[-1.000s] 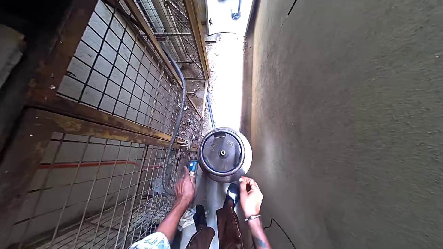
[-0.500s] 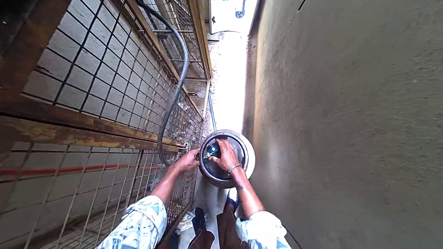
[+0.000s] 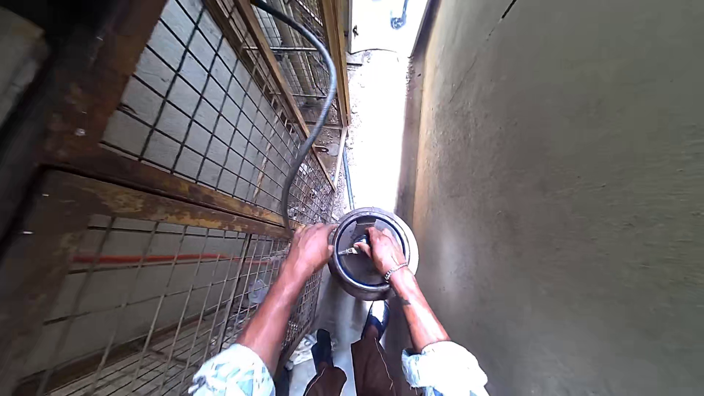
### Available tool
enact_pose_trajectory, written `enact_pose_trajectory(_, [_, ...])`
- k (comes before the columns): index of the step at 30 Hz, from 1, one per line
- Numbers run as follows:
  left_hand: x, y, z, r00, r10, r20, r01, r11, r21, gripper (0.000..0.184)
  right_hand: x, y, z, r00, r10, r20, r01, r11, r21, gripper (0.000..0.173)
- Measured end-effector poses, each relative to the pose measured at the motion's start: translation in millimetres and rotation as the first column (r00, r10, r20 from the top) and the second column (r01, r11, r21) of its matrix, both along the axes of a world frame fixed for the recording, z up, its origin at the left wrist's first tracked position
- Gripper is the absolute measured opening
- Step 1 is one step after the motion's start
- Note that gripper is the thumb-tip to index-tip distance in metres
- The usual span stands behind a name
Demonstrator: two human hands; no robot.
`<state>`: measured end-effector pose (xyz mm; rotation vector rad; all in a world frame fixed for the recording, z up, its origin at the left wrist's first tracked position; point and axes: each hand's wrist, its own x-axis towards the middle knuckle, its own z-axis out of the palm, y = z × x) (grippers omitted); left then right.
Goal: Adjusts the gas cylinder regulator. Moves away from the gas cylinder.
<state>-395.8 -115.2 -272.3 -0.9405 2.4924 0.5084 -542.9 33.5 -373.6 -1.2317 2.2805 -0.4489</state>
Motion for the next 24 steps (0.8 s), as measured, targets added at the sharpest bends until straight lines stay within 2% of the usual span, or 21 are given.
enact_pose_trajectory(1, [10.9, 8.3, 6.0, 0.98, 0.003, -0.199, -0.013, 0.999, -0.052, 0.045, 3.3, 4.4, 7.4, 0.999, -0.052, -0.008, 0.053, 0.998, 0.047, 0.052])
enact_pose_trajectory(3, [25.1, 20.1, 15.3, 0.848, -0.008, -0.529, -0.081, 0.986, -0.145, 0.032, 16.8, 12.0, 31.6, 0.988, -0.152, 0.029, 0.142, 0.966, 0.216, 0.057])
enact_pose_trajectory(5, [29.1, 29.0, 18.9, 0.746, 0.044, -0.665, -0.199, 0.967, -0.159, 0.027, 25.7, 15.8, 57.5, 0.968, -0.239, 0.078, 0.183, 0.884, 0.429, 0.06])
enact_pose_trajectory(7, [28.4, 37.3, 12.9, 0.773, 0.081, -0.629, -0.167, 0.983, -0.079, 0.028, 28.4, 26.7, 71.5, 0.918, -0.383, 0.102, 0.29, 0.825, 0.485, 0.057])
enact_pose_trajectory(9, [13.6, 43.2, -2.2, 0.841, -0.015, -0.541, 0.056, 0.997, 0.058, 0.036, 29.0, 38.6, 73.3, 0.841, -0.53, 0.11, 0.448, 0.795, 0.409, 0.053])
enact_pose_trajectory(11, [-11.2, 43.6, -20.3, 0.892, -0.17, -0.42, 0.275, 0.94, 0.204, 0.049, 34.5, 42.2, 67.4, 0.772, -0.62, 0.139, 0.56, 0.768, 0.312, 0.052])
enact_pose_trajectory(13, [-40.9, 33.9, -34.7, 0.927, -0.295, -0.231, 0.364, 0.856, 0.367, 0.057, 36.8, 40.1, 62.1, 0.703, -0.679, 0.211, 0.643, 0.734, 0.221, 0.058])
enact_pose_trajectory(15, [-63.0, 15.0, -49.6, 0.933, -0.334, -0.135, 0.352, 0.762, 0.543, 0.052, 41.3, 35.6, 57.3, 0.613, -0.727, 0.309, 0.724, 0.673, 0.149, 0.059])
enact_pose_trajectory(17, [-75.0, 0.6, -55.5, 0.939, -0.322, -0.119, 0.316, 0.676, 0.666, 0.043, 56.0, 27.5, 49.9, 0.5, -0.796, 0.341, 0.834, 0.549, 0.058, 0.052])
enact_pose_trajectory(19, [-82.2, -6.1, -53.6, 0.954, -0.285, -0.089, 0.263, 0.661, 0.703, 0.037, 70.5, 15.1, 44.5, 0.371, -0.858, 0.354, 0.918, 0.397, -0.001, 0.048])
enact_pose_trajectory(21, [-85.3, -6.7, -54.6, 0.97, -0.242, -0.034, 0.193, 0.673, 0.714, 0.037, 78.0, 2.4, 43.8, 0.275, -0.895, 0.352, 0.956, 0.295, 0.002, 0.043])
enact_pose_trajectory(24, [-92.2, -4.1, -60.6, 0.99, -0.129, 0.052, 0.053, 0.695, 0.717, 0.04, 78.6, -11.9, 43.8, 0.242, -0.92, 0.308, 0.956, 0.28, 0.087, 0.041])
